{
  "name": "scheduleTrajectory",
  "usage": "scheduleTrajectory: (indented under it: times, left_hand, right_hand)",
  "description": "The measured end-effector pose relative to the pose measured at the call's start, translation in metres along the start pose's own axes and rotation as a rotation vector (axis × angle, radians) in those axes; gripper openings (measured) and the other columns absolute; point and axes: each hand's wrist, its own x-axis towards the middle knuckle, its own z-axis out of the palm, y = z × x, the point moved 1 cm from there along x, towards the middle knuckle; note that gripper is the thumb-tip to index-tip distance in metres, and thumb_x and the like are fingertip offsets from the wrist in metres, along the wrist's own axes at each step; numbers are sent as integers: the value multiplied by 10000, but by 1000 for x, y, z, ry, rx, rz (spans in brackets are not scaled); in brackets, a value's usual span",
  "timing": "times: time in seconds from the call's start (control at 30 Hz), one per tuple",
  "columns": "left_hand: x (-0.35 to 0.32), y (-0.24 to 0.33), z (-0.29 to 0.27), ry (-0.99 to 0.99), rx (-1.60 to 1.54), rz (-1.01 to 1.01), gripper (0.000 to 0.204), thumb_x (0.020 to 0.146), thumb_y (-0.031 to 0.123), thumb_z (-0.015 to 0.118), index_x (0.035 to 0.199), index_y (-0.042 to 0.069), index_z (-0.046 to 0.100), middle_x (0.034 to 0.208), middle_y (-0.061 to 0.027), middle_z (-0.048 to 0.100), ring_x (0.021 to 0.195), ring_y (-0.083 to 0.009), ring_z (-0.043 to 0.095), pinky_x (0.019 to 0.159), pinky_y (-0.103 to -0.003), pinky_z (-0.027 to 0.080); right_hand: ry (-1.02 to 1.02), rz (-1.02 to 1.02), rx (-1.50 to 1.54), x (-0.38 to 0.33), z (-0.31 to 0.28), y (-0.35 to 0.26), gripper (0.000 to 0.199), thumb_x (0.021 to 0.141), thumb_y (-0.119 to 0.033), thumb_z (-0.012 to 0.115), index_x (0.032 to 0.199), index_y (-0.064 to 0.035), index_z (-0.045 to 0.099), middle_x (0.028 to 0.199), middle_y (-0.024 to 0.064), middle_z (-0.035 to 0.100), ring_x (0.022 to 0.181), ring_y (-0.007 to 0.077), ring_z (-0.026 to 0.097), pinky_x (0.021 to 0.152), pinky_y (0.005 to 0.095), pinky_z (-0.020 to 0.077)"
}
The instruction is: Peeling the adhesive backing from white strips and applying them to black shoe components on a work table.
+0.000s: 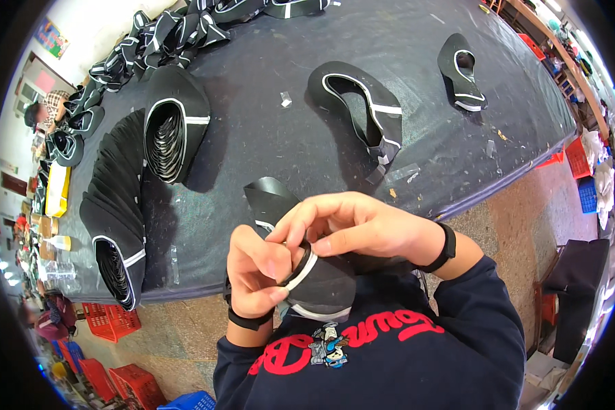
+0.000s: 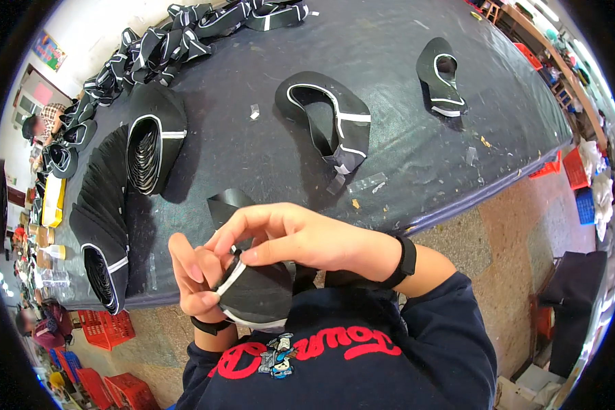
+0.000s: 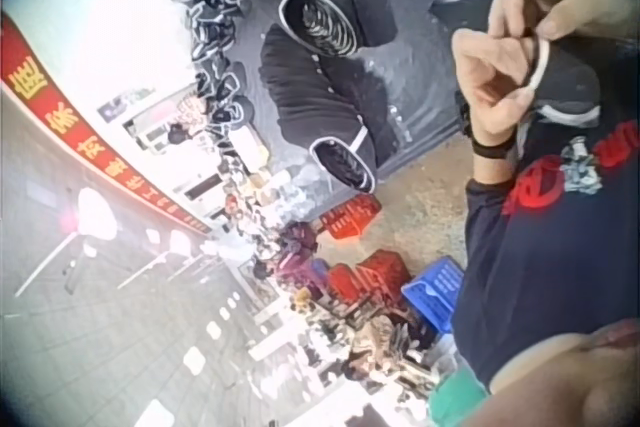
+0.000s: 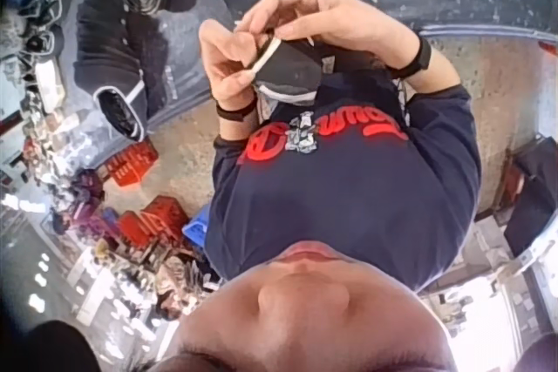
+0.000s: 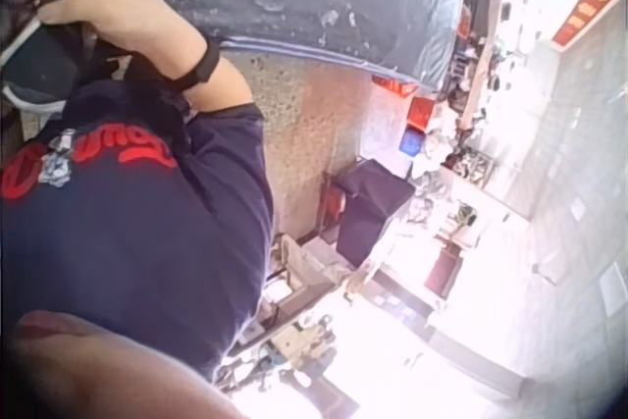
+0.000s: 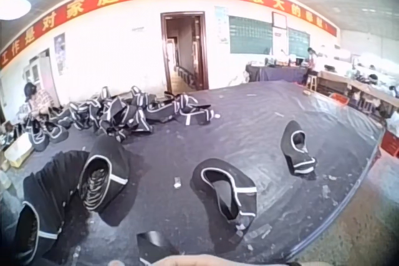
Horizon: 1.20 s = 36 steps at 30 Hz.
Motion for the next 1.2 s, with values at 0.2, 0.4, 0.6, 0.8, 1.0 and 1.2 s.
scheduleTrajectory:
  times: [0.2, 0.4, 0.6, 0.8, 1.0, 1.2]
  left_hand:
    - [13, 19, -4, -147, 408, -182, 359, 723, -108, 596, 1024, 20, 446, 780, -66, 544, 699, -120, 531, 640, -266, 427]
    - [25, 20, 15, 173, 870, -349, 195, 968, 120, 393, 927, -4, 539, 647, 24, 480, 615, -48, 430, 562, -205, 357]
    - [16, 29, 15, 120, 672, -212, 246, 939, 221, 525, 984, -21, 517, 593, 52, 462, 557, -30, 382, 500, -205, 288]
    - [32, 71, 4, -520, 1181, -593, 476, 721, 335, 785, 1027, 45, 564, 588, -25, 478, 529, -141, 469, 564, -265, 356]
    - [32, 103, 10, -111, 1975, -23, 147, 731, 81, 698, 851, 25, 633, 776, -91, 476, 746, -252, 500, 750, -366, 387]
    - [55, 138, -41, 164, 2157, 356, 152, 737, -6, 681, 879, -13, 626, 770, -87, 438, 704, -223, 458, 637, -308, 390]
  right_hand:
    - [-42, 138, -480, -2, 4, -18, 286, 897, -288, 628, 781, -29, 597, 713, -24, 571, 683, 54, 495, 599, 228, 402]
    - [8, -343, -935, 7, 14, -2, 293, 858, -187, 627, 693, 45, 556, 559, 171, 470, 462, 290, 414, 463, 337, 340]
    - [-209, -102, -706, -1, 9, -16, 153, 887, -151, 598, 893, -4, 638, 663, 111, 576, 566, 210, 500, 587, 319, 373]
    - [-218, -157, -967, -7, 4, -26, 336, 845, -51, 611, 1171, -129, 633, 851, 35, 648, 816, 189, 571, 733, 306, 379]
    - [243, -587, -1563, 0, 4, -24, 373, 727, -64, 661, 1094, -114, 610, 1157, 34, 565, 1095, 253, 494, 873, 374, 398]
    - [72, -491, -1482, -6, 2, -14, 357, 756, -100, 668, 1103, -94, 588, 1143, 63, 543, 1025, 262, 516, 855, 382, 415]
